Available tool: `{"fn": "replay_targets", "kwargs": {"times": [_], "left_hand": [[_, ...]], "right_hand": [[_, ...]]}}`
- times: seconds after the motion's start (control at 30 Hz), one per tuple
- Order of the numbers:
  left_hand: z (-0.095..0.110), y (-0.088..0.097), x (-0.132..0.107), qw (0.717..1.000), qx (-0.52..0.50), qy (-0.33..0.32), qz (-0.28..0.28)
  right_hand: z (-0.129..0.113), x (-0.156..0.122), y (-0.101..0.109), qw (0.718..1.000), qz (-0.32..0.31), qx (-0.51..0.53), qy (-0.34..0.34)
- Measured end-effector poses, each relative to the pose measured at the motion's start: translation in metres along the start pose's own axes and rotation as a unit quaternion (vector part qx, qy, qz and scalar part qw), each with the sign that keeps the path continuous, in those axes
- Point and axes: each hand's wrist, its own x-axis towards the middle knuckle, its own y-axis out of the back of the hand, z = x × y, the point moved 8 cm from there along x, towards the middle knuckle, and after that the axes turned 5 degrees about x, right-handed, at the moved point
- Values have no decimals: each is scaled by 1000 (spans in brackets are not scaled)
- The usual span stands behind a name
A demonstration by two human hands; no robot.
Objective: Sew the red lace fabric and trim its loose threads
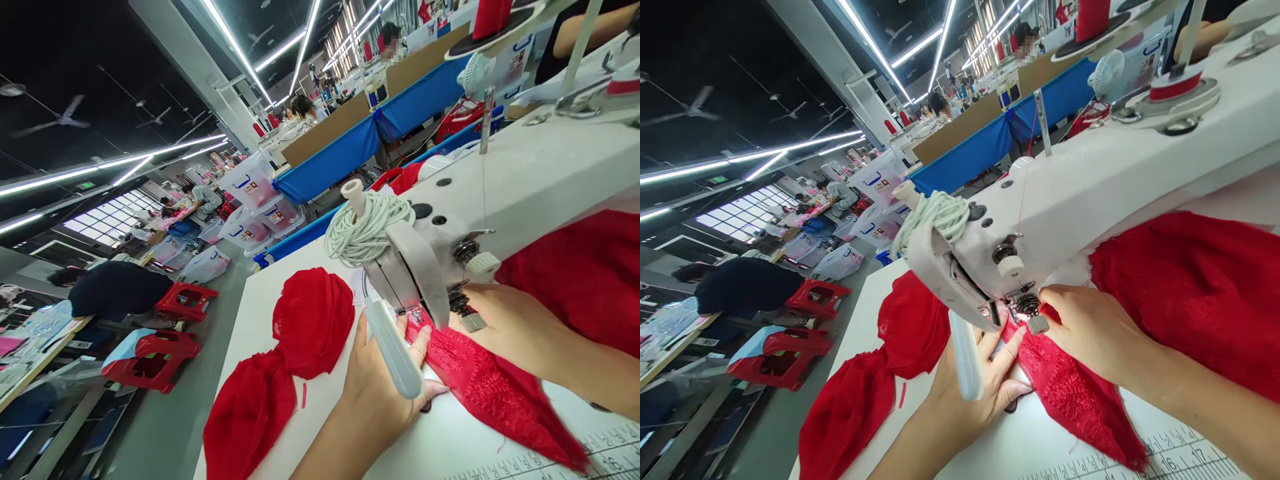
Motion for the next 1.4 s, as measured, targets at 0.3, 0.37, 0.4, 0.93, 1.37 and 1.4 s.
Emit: {"fn": "replay_targets", "kwargs": {"times": [0.3, 0.37, 0.4, 0.93, 1.37, 1.4], "left_hand": [[5, 15, -9, 989, 58, -24, 137], [6, 13, -12, 991, 63, -42, 108], [7, 13, -15, 993, 55, -49, 89], [-24, 13, -68, 886, -286, 348, -108], [-10, -3, -70, 648, -632, 422, -58], [-7, -2, -68, 599, -673, 430, -51]], "right_hand": [[-27, -6, 0, 995, -2, -77, 55], [-32, -9, -3, 994, -12, -85, 70], [-35, -11, -5, 995, -30, -72, 69], [-94, -122, -41, 935, -205, 252, 142], [-2, -110, 35, 979, 122, -48, 155], [-6, -110, 30, 984, 100, 6, 149]]}}
